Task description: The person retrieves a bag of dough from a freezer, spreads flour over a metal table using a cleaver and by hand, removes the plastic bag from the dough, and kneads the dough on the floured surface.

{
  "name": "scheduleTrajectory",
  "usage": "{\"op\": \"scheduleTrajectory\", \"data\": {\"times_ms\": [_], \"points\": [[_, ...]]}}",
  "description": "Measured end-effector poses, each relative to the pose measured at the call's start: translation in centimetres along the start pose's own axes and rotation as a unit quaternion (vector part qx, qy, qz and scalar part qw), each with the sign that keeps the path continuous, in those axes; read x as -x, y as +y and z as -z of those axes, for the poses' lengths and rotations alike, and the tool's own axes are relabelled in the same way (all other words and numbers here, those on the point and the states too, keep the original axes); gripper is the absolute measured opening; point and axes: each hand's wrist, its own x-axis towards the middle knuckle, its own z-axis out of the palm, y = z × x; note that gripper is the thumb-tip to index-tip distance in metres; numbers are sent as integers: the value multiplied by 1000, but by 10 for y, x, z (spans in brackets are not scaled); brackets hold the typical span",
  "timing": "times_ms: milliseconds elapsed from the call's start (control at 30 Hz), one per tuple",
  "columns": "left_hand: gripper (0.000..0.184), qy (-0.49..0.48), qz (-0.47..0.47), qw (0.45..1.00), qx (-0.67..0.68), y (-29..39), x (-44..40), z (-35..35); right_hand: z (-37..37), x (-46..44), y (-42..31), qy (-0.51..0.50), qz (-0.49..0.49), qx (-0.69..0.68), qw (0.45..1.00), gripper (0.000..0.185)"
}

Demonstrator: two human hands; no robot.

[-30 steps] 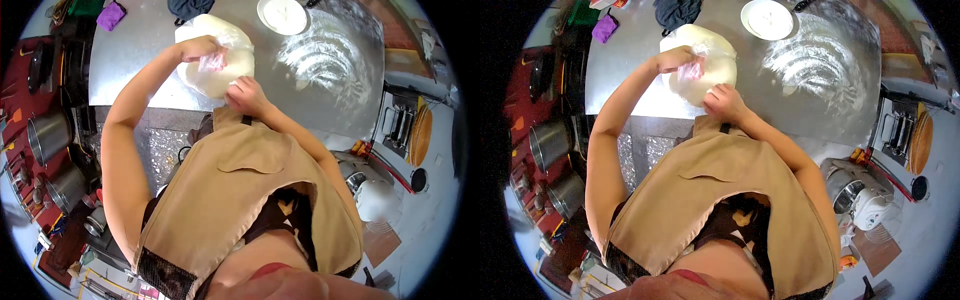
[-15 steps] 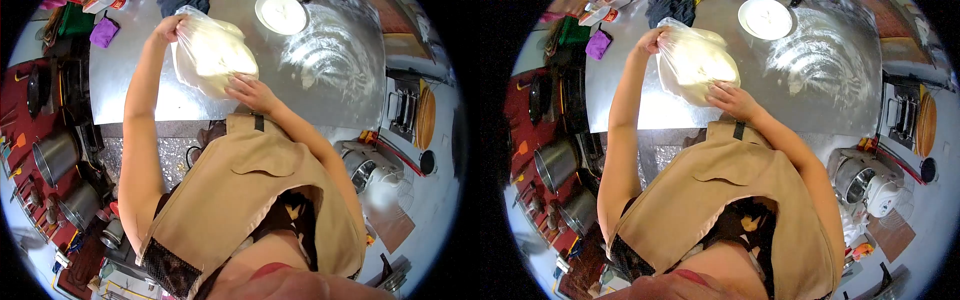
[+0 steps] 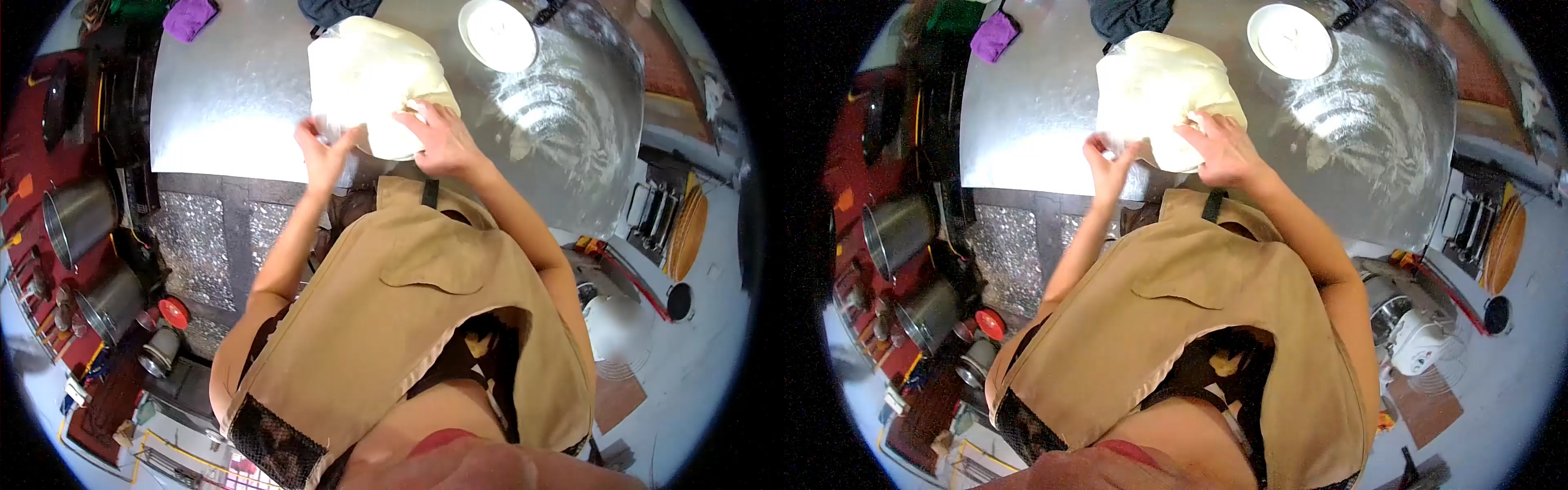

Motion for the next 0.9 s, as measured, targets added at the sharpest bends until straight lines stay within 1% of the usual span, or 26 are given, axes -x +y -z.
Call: {"op": "scheduleTrajectory", "data": {"times_ms": [33, 67, 100, 167, 200, 233, 267, 300, 333, 367, 400, 433, 467, 500, 533, 567, 600, 633, 667, 700, 733, 767, 833, 867, 900], "points": [[64, 12, 28, 999, 20, -3, 18, -7, 1, -9, -7, -9, -2, 18, 1000, 52], [59, 36, 98, 989, 104, 2, 30, -12, 3, -17, -13, -37, 10, 15, 999, 48], [44, 50, 102, 989, 93, -2, 36, -13, 6, -27, -18, -47, 17, 15, 999, 48], [32, 68, 96, 990, 72, -40, 37, -20, 9, -47, -28, 2, 70, -123, 990, 43], [32, 76, 102, 989, 75, -45, 33, -21, 6, -57, -33, 26, 111, -62, 992, 34], [28, 58, 127, 986, 93, -47, 30, -20, 0, -64, -41, 20, 117, -63, 991, 34], [24, 40, 151, 981, 112, -49, 26, -20, -8, -72, -50, -95, 159, -18, 983, 30], [24, 46, 153, 981, 114, -52, 21, -23, -15, -80, -59, -208, 199, 28, 957, 26], [21, 102, 162, 948, 252, -56, 14, -26, -28, -81, -65, -100, 281, 7, 955, 26], [18, 154, 167, 895, 385, -59, 6, -29, -38, -86, -66, -99, 284, 8, 954, 26], [13, 157, 235, 838, 467, -48, -11, -23, -37, -96, -74, -3, 267, 39, 963, 30], [13, 163, 233, 836, 469, -40, -25, -16, -36, -105, -80, 93, 247, 68, 962, 33], [13, 128, 177, 887, 407, -34, -35, -9, -40, -118, -77, 109, 221, 153, 957, 40], [14, 92, 129, 924, 349, -31, -45, -3, -41, -128, -66, 108, 220, 151, 958, 40], [15, 64, 75, 952, 290, -28, -56, 4, -39, -137, -50, -19, 109, 111, 988, 37], [17, 40, 24, 970, 239, -23, -71, 8, -34, -142, -34, -142, -5, 69, 987, 34], [15, 35, -66, 983, 168, -4, -84, 11, -25, -137, -15, -133, -19, -73, 988, 27], [15, 34, -70, 982, 169, 17, -94, 15, -14, -129, 6, -122, -30, -213, 969, 21], [12, -21, -196, 975, 99, 39, -100, 17, 12, -118, 8, -92, -49, -260, 960, 19], [11, -75, -316, 945, 27, 61, -105, 19, 41, -99, 3, -63, -68, -306, 947, 21], [11, -160, -365, 917, 4, 85, -108, 21, 57, -76, 7, -32, -98, -306, 947, 18], [15, -242, -409, 880, -19, 107, -107, 22, 73, -52, 11, -1, -127, -305, 944, 16], [22, -340, -489, 801, -59, 137, -96, 15, 101, -7, 12, -25, -186, -264, 946, 11], [26, -426, -457, 779, -47, 147, -92, 15, 114, 11, 10, -53, -184, -231, 954, 10], [28, -454, -443, 773, -28, 150, -91, 17, 125, 24, 10, -81, -181, -200, 960, 9]]}}
